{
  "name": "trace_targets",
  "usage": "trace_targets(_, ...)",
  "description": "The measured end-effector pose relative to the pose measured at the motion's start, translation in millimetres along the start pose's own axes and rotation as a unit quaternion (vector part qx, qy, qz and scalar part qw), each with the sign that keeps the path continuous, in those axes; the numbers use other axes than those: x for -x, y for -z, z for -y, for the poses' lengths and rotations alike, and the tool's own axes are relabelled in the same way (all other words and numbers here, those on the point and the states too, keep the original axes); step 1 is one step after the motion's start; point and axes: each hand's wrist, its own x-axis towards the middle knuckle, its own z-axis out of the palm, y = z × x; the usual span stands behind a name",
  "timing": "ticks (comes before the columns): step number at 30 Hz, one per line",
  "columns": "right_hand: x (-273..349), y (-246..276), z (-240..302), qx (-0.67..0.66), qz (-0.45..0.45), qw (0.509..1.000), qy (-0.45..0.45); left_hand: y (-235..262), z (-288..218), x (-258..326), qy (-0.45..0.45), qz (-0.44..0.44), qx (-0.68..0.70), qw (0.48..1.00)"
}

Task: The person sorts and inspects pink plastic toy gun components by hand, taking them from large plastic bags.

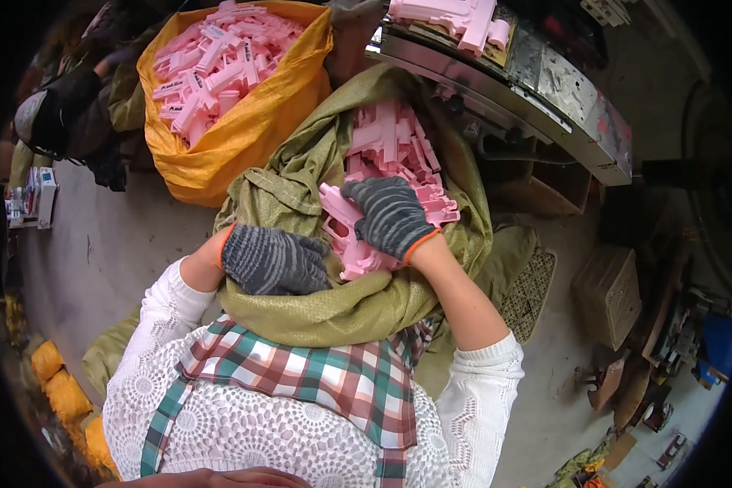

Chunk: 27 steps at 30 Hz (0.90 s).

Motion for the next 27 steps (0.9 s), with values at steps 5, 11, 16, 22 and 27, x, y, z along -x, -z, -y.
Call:
trace_targets(5, 30, 32, -15, -0.246, -0.074, 0.966, -0.026, 35, -28, 5, 0.108, -0.051, 0.043, 0.992)
trace_targets(11, 49, 83, -16, -0.445, -0.274, 0.841, -0.137, 57, -24, -15, 0.133, -0.445, -0.155, 0.872)
trace_targets(16, 36, 96, 18, -0.344, -0.344, 0.871, -0.064, 83, -12, -35, 0.177, -0.489, 0.144, 0.842)
trace_targets(22, 47, 100, 16, -0.043, -0.194, 0.979, 0.049, 83, 5, -4, 0.206, -0.452, 0.195, 0.846)
trace_targets(27, 60, 112, -8, -0.091, -0.361, 0.928, 0.019, 108, -6, -23, 0.145, -0.593, 0.233, 0.757)
